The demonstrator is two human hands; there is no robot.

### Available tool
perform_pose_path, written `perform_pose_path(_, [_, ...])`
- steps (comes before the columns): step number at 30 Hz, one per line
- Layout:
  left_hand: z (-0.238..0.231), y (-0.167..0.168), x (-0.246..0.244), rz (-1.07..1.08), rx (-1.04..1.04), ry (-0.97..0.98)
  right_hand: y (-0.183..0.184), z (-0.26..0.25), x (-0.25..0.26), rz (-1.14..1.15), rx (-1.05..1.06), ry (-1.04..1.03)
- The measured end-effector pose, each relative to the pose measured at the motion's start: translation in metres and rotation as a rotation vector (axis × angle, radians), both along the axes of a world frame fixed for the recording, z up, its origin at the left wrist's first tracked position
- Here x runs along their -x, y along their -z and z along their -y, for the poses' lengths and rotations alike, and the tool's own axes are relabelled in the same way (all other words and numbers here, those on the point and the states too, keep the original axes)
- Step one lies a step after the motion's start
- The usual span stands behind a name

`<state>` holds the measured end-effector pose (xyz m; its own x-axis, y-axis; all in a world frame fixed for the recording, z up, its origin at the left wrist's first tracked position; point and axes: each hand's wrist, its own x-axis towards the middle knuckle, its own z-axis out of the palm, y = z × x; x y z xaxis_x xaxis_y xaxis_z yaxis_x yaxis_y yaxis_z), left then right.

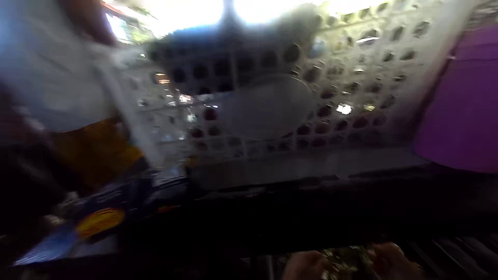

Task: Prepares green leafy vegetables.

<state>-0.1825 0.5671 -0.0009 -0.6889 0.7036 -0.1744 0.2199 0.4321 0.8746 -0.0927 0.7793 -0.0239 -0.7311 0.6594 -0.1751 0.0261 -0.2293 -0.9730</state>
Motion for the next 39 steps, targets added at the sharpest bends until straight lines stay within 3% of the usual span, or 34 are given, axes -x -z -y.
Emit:
perform_pose_path(2, [0.004, 0.008, 0.012, 0.038, 0.028, 0.028, 0.007, -0.009, 0.006, -0.007, 0.019, 0.072])
perform_pose_path(6, [0.006, 0.021, 0.028, 0.030, 0.117, 0.037, 0.005, -0.005, 0.005, 0.127, -0.642, -0.214])
perform_pose_path(9, [0.006, 0.021, 0.029, 0.025, 0.157, 0.041, 0.021, 0.009, 0.009, -0.012, -1.002, -0.189])
perform_pose_path(14, [0.000, 0.029, 0.027, 0.050, 0.066, 0.162, 0.041, 0.031, 0.013, -0.155, -1.336, -0.310])
perform_pose_path(19, [0.003, 0.030, 0.026, 0.055, 0.119, 0.159, 0.051, 0.032, 0.015, -0.115, -1.570, -0.178])
perform_pose_path(21, [0.006, 0.026, 0.027, 0.063, 0.158, 0.112, 0.050, 0.027, 0.014, -0.048, -1.590, -0.123])
perform_pose_path(23, [0.006, 0.022, 0.027, 0.067, 0.159, 0.120, 0.048, 0.025, 0.013, 0.022, -1.462, -0.096])
perform_pose_path(24, [0.004, 0.021, 0.025, 0.068, 0.152, 0.149, 0.044, 0.027, 0.012, 0.062, -1.285, -0.105])
perform_pose_path(27, [-0.001, 0.024, 0.016, 0.067, 0.134, 0.227, 0.019, 0.029, 0.014, 0.040, -0.401, -0.050])
perform_pose_path(28, [-0.002, 0.024, 0.013, 0.063, 0.132, 0.224, 0.012, 0.023, 0.016, -0.001, -0.238, 0.006])
perform_pose_path(29, [-0.002, 0.025, 0.011, 0.051, 0.122, 0.201, 0.007, 0.016, 0.018, -0.018, -0.205, 0.031])
perform_pose_path(30, [-0.002, 0.026, 0.011, 0.036, 0.107, 0.166, 0.003, 0.009, 0.018, 0.015, -0.274, -0.004])
perform_pose_path(33, [-0.002, 0.033, 0.017, -0.018, 0.085, 0.025, 0.006, -0.003, 0.020, 0.241, -0.663, -0.376])
perform_pose_path(36, [0.011, 0.030, 0.022, -0.037, 0.107, -0.095, 0.025, -0.013, 0.022, 0.320, -0.940, -0.257])
perform_pose_path(39, [0.042, 0.006, 0.018, -0.099, 0.064, -0.162, 0.008, -0.040, 0.007, 0.524, -0.983, -0.209])
